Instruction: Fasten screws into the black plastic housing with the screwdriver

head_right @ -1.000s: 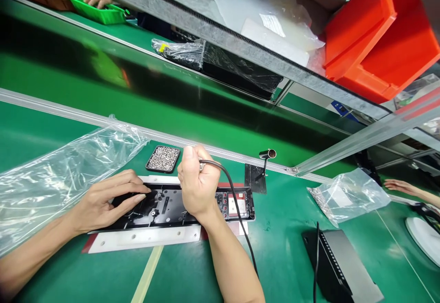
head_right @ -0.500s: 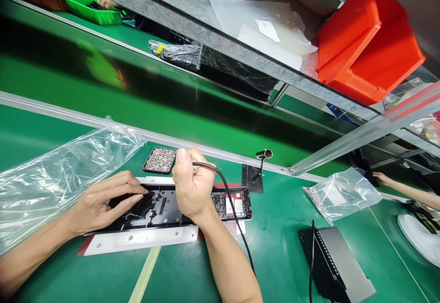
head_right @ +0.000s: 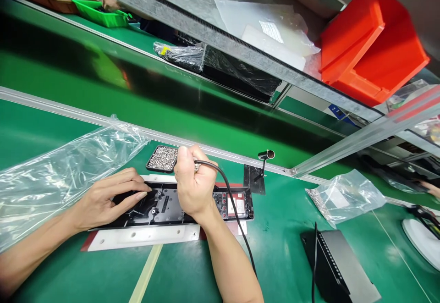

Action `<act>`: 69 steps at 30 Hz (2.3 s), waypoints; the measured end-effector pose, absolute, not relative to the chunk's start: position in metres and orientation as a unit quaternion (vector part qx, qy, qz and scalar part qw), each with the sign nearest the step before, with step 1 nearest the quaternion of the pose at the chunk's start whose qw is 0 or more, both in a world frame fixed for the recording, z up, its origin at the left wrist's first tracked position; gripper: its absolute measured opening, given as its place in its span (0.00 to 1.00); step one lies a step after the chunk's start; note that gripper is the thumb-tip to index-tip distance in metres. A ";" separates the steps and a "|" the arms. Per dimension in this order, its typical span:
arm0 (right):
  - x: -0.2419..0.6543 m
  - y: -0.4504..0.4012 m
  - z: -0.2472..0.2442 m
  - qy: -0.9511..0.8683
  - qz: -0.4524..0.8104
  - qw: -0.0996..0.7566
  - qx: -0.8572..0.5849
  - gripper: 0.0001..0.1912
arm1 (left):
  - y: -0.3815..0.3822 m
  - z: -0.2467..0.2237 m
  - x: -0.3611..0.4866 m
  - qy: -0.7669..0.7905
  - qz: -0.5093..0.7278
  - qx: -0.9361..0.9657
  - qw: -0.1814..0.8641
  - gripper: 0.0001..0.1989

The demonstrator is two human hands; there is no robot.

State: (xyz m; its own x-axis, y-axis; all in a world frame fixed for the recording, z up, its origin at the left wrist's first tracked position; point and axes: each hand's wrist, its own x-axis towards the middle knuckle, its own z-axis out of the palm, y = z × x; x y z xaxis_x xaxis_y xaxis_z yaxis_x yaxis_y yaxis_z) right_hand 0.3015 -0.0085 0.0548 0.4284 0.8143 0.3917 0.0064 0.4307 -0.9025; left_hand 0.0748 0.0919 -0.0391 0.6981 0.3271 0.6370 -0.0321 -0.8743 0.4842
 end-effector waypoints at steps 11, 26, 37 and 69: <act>0.298 -0.005 0.077 -0.440 0.306 0.714 -0.449 0.34 | 0.089 -0.041 0.078 0.091 0.401 0.875 0.255 0.08; 0.300 -0.007 0.088 -0.434 0.305 0.731 -0.429 0.34 | 0.086 -0.046 0.075 0.115 0.379 0.878 0.269 0.08; 0.299 -0.014 0.086 -0.454 0.265 0.745 -0.411 0.32 | 0.084 -0.042 0.078 0.109 0.392 0.874 0.266 0.07; 0.303 -0.010 0.089 -0.442 0.269 0.755 -0.402 0.30 | 0.084 -0.036 0.083 0.098 0.408 0.866 0.272 0.08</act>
State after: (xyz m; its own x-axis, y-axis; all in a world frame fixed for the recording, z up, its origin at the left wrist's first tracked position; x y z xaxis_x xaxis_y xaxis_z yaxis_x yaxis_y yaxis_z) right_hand 0.3031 -0.0097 0.0889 0.4651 0.7619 0.4508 -0.0513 0.5315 -0.8455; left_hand 0.0829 0.0837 -0.0365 0.6486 0.3912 0.6529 -0.0530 -0.8325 0.5515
